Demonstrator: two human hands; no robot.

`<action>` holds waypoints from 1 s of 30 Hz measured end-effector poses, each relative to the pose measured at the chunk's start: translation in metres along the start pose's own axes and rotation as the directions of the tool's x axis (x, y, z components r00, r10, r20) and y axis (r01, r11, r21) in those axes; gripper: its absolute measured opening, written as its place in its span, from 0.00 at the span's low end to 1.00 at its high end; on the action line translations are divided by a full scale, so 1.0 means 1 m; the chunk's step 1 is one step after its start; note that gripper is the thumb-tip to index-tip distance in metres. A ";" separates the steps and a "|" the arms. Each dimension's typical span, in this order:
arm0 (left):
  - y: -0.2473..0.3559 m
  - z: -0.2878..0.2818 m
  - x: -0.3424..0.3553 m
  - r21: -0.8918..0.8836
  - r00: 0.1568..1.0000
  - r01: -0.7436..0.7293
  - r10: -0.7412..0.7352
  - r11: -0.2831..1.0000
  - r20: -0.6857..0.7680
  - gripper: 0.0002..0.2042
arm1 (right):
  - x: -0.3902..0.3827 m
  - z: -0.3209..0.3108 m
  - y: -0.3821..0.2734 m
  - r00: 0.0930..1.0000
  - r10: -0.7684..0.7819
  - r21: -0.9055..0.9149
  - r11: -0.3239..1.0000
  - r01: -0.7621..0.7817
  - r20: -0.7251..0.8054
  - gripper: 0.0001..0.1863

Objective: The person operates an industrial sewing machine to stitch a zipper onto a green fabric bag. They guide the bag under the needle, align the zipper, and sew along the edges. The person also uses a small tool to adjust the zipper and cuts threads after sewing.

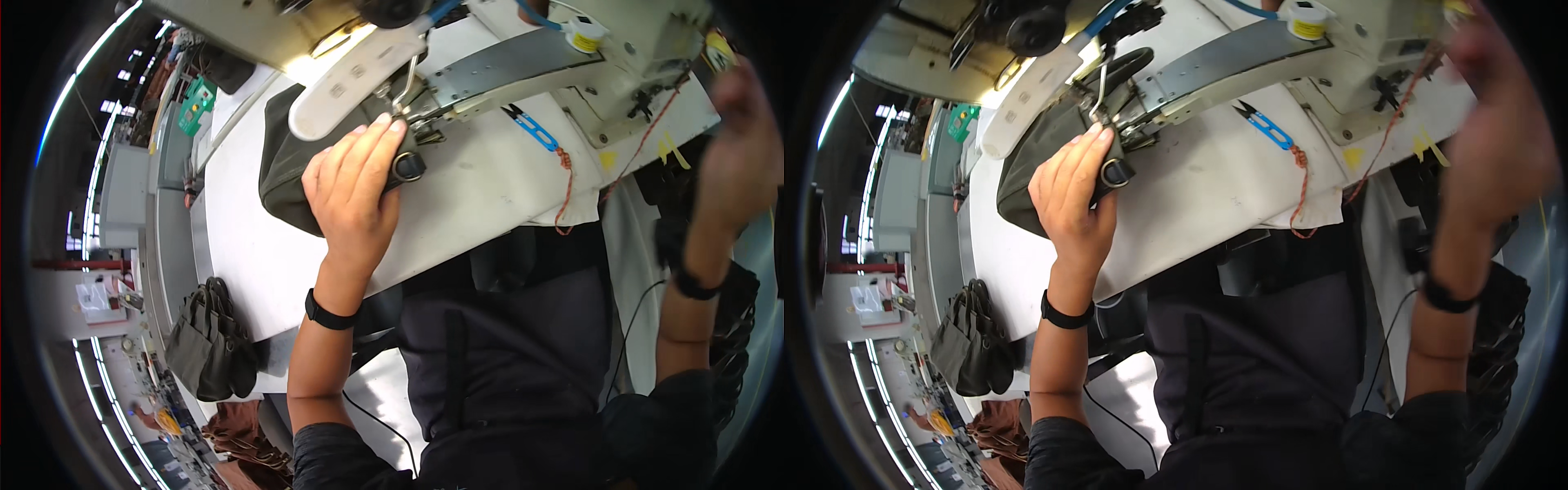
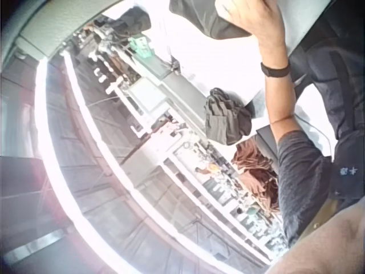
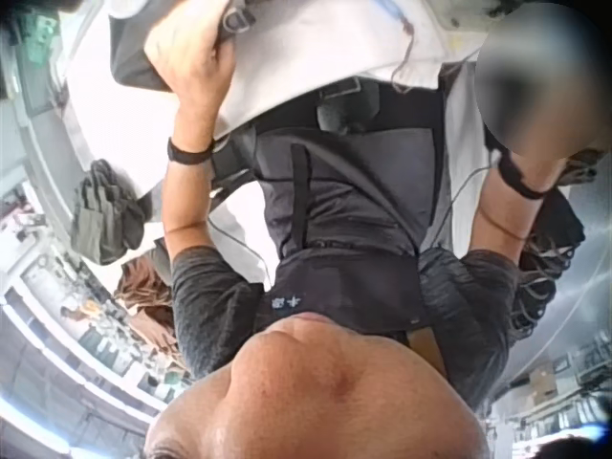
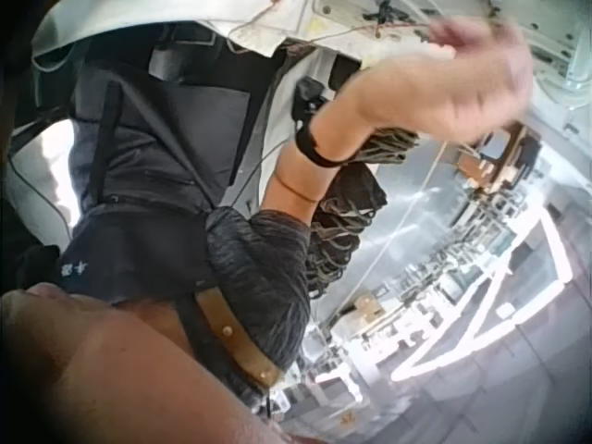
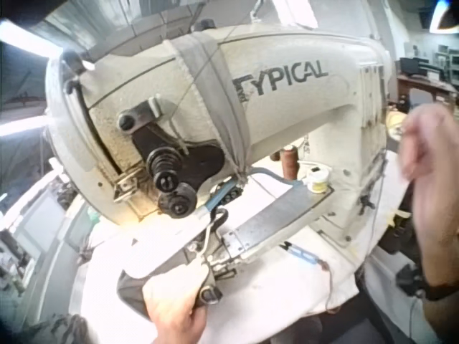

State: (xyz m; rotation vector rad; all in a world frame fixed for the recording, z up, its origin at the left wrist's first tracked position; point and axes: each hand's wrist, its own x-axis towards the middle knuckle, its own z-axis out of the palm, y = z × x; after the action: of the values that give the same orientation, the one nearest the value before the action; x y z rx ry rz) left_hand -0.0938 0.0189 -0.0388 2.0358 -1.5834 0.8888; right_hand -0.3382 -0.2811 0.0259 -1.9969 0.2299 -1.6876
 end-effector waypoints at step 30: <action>-0.001 0.002 -0.009 -0.063 0.999 -0.005 0.002 0.998 -0.032 0.30 | -0.126 0.186 -0.068 0.654 0.533 0.535 0.384 -0.753 0.537 0.16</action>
State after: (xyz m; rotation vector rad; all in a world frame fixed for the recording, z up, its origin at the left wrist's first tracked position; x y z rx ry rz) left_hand -0.0934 0.0241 -0.0466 1.9668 -1.5783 0.8580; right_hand -0.1998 -0.1165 -0.0695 -1.2135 0.1699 -0.7421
